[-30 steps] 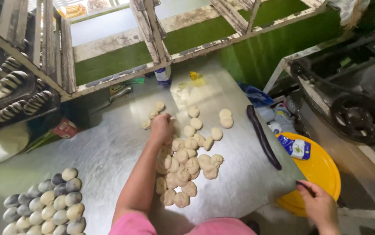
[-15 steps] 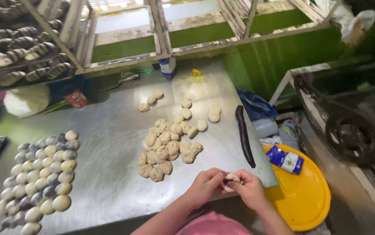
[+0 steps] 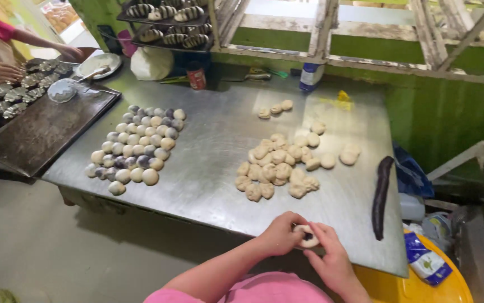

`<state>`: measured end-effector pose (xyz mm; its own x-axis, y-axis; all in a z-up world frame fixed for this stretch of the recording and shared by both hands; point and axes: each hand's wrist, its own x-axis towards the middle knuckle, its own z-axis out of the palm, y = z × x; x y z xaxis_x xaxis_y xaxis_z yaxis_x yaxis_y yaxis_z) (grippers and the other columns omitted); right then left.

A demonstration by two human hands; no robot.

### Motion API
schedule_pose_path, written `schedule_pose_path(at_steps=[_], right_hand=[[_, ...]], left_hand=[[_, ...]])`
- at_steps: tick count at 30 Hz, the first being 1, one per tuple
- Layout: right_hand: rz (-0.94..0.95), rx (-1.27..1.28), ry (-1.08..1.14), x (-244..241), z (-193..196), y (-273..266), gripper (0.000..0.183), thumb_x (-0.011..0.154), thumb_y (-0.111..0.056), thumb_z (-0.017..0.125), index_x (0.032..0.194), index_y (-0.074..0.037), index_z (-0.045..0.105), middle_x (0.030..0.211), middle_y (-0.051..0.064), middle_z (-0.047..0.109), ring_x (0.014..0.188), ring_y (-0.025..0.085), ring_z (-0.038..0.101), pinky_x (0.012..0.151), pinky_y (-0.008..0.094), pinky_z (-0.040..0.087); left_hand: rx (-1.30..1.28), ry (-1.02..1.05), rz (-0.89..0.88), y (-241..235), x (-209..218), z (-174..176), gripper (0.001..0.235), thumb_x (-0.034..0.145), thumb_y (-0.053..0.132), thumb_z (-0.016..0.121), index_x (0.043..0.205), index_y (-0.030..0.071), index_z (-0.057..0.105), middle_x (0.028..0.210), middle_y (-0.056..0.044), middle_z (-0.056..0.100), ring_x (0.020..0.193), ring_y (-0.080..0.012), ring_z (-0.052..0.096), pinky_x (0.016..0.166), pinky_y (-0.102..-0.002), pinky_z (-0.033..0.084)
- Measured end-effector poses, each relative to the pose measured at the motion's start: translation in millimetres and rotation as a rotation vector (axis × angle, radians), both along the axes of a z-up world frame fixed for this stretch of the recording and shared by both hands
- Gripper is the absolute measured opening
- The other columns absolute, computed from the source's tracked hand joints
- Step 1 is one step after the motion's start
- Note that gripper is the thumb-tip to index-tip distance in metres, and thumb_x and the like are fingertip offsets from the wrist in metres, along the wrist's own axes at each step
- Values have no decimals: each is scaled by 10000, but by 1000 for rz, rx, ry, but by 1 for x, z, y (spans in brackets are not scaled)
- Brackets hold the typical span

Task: The person repeatedly picks up small balls of dough, flattens them, and wraps them around a dark filling. The finished dumplings are placed on a metal tray. Another person is visible in the background working with similar items.

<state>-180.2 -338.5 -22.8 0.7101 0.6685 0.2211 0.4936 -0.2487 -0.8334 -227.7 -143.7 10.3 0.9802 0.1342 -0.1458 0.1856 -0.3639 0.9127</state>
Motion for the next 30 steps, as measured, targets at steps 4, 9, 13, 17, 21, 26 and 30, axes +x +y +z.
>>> schedule_pose_path(at_steps=[4, 9, 13, 17, 21, 26, 30], right_hand=[[-175, -21, -51, 9, -3, 13, 464, 806, -153, 782, 1262, -95, 711, 1201, 65, 717, 1132, 201, 684, 1037, 326, 503], [-310, -496, -196, 19, -40, 46, 139, 875, -344, 701, 854, -216, 751, 909, -29, 675, 853, 199, 718, 753, 406, 548], [-432, -509, -347, 22, -75, 50, 138, 909, -295, 678, 885, -167, 723, 922, 25, 640, 800, 314, 677, 694, 509, 521], [-544, -473, 48, 16, -102, 14, 383, 855, -353, 727, 1163, -132, 776, 1131, 56, 750, 1040, 226, 715, 979, 345, 523], [-588, -421, 181, 17, -81, 45, 268, 904, -345, 696, 1032, -141, 813, 949, 33, 825, 891, 167, 724, 858, 333, 529], [-546, -566, -284, -1, -71, 76, 162, 934, -308, 626, 917, -205, 750, 875, 90, 649, 796, 355, 678, 715, 535, 520], [-493, -766, -707, -19, -26, 81, 563, 710, -570, 773, 1209, -323, 686, 1188, -18, 626, 1025, 314, 578, 712, 509, 513]], left_hand=[[-140, -64, -163, 24, 1, -11, 477, 715, 329, 850, 1132, 121, 746, 1027, -37, 655, 767, -81, 593, 711, -237, 483], [285, -240, -435, 47, 23, -65, 159, 904, 182, 619, 863, 50, 697, 1020, -166, 597, 735, -425, 658, 680, -506, 481], [657, -508, -517, 56, 35, -93, 185, 958, 163, 569, 944, 57, 721, 939, -128, 532, 572, -400, 629, 428, -575, 411], [309, -371, -601, 88, 22, -77, 158, 975, 226, 545, 1035, 89, 594, 1023, -177, 529, 804, -426, 632, 673, -544, 473], [336, -444, -614, 79, 63, -130, 184, 913, 134, 531, 796, 44, 641, 772, -209, 616, 718, -419, 608, 652, -531, 438], [405, -249, -649, 76, 60, -64, 221, 851, 165, 572, 934, 115, 770, 829, -190, 649, 740, -437, 674, 659, -539, 487], [450, -118, -449, 87, 62, -41, 225, 923, 300, 528, 812, 174, 678, 1013, -117, 628, 896, -390, 665, 729, -565, 469]])
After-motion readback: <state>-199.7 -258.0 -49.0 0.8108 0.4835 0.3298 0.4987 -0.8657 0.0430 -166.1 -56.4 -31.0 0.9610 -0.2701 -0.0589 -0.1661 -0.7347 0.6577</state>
